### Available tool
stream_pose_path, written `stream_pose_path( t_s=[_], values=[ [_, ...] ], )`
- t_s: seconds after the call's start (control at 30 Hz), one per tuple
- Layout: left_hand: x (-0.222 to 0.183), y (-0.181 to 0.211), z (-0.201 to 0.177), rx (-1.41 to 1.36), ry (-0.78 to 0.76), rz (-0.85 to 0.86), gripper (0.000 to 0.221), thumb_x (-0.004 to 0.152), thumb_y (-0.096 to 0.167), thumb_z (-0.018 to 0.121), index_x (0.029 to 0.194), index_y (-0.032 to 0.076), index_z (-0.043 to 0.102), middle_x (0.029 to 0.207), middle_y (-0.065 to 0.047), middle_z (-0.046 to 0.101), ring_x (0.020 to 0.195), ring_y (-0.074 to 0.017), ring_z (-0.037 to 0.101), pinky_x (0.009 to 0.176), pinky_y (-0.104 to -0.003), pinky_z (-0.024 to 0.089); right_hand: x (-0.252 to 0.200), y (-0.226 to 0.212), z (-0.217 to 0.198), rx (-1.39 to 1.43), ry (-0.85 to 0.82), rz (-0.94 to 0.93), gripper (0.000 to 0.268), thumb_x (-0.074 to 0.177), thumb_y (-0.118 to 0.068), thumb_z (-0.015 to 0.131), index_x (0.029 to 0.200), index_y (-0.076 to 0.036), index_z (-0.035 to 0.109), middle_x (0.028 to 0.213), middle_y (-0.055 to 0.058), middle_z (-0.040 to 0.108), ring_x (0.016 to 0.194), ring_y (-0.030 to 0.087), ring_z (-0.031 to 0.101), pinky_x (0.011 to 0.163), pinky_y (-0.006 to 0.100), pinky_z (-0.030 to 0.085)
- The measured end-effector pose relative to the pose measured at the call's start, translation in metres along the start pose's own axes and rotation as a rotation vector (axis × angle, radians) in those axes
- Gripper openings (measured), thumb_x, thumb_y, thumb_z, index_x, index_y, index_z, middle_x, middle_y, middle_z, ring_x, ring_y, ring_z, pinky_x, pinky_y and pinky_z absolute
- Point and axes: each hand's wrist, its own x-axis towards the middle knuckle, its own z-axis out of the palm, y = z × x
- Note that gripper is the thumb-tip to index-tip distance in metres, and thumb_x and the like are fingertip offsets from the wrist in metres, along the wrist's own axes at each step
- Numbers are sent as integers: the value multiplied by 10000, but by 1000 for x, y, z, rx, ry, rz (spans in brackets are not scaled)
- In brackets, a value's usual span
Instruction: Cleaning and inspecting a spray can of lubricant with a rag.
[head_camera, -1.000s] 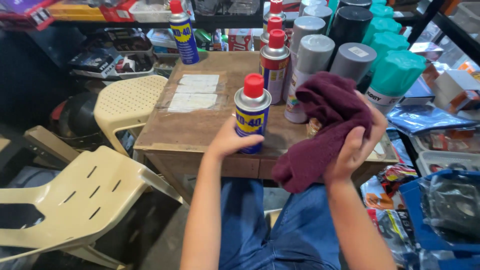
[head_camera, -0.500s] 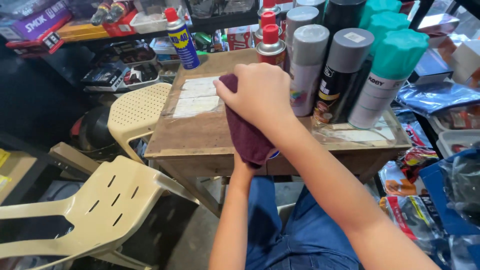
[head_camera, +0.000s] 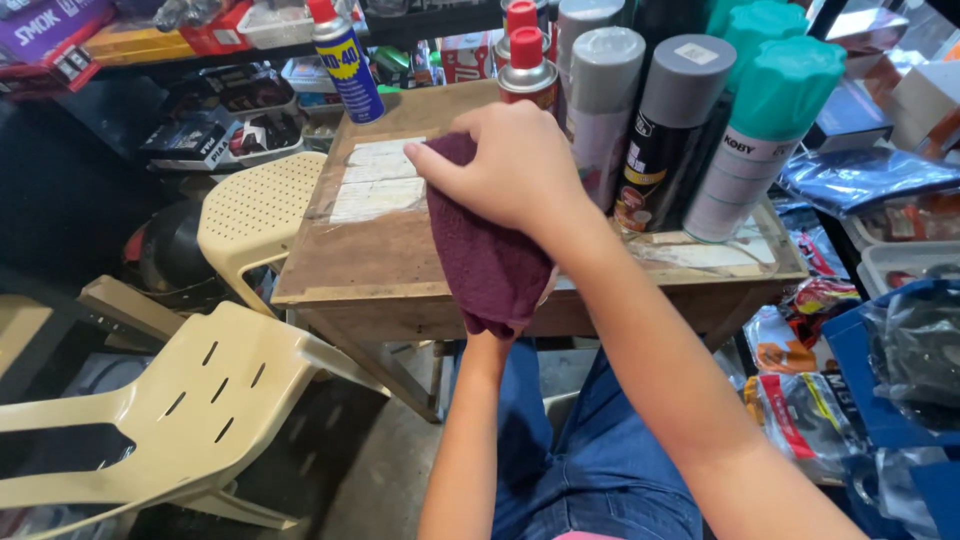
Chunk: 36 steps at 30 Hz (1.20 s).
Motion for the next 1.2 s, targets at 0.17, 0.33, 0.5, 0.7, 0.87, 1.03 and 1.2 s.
stream_pose_path(
  t_s=[0.17,0.33,0.5,0.7,0.87,1.03,1.2],
  values=[
    [6,2,-9,27,25,20,608,530,328,907,1048,116,670,905,-165,726,951,-359,733,858,-470,579,11,9,-11,278,-182,68,486,880,-500,688,766,-36,783,596,47,691,449,197,564,501,334,483],
    [-4,3,-20,50,53,21,592,536,334,894,1041,127,663,891,-162,719,944,-365,731,850,-470,580,10,15,-9,646,-250,204,495,886,-473,639,922,-8,803,695,0,709,570,63,572,548,208,497],
    [-8,0,-19,68,92,36,577,541,341,881,1033,139,656,877,-159,712,937,-371,730,843,-470,581,-12,10,-5,545,-76,158,362,825,-465,764,924,-117,749,733,57,685,674,167,640,621,296,514],
    [-22,-7,-11,79,130,36,559,548,349,866,1024,152,647,861,-155,704,928,-378,727,834,-470,582,-35,4,-16,474,-110,345,624,663,-496,891,1193,-278,646,1065,75,737,1047,269,714,866,396,545],
    [-15,131,10,99,170,53,544,554,355,854,1017,164,640,847,-151,696,920,-384,726,826,-469,583,-39,11,-21,525,-229,444,778,591,-516,916,1282,-306,626,1153,102,743,1144,293,695,959,428,528],
    [-21,159,13,116,210,57,529,560,362,841,1009,175,633,833,-148,689,913,-390,724,819,-469,584,-44,6,-19,415,-202,488,592,733,-660,792,1082,-188,717,958,163,735,1012,373,712,877,472,525],
    [-23,166,12,140,242,68,514,565,368,828,1002,187,626,819,-144,682,906,-396,722,811,-469,585,-48,6,-17,233,-124,392,595,873,-748,611,917,-158,675,814,166,711,932,409,703,783,506,518]
  ],
)
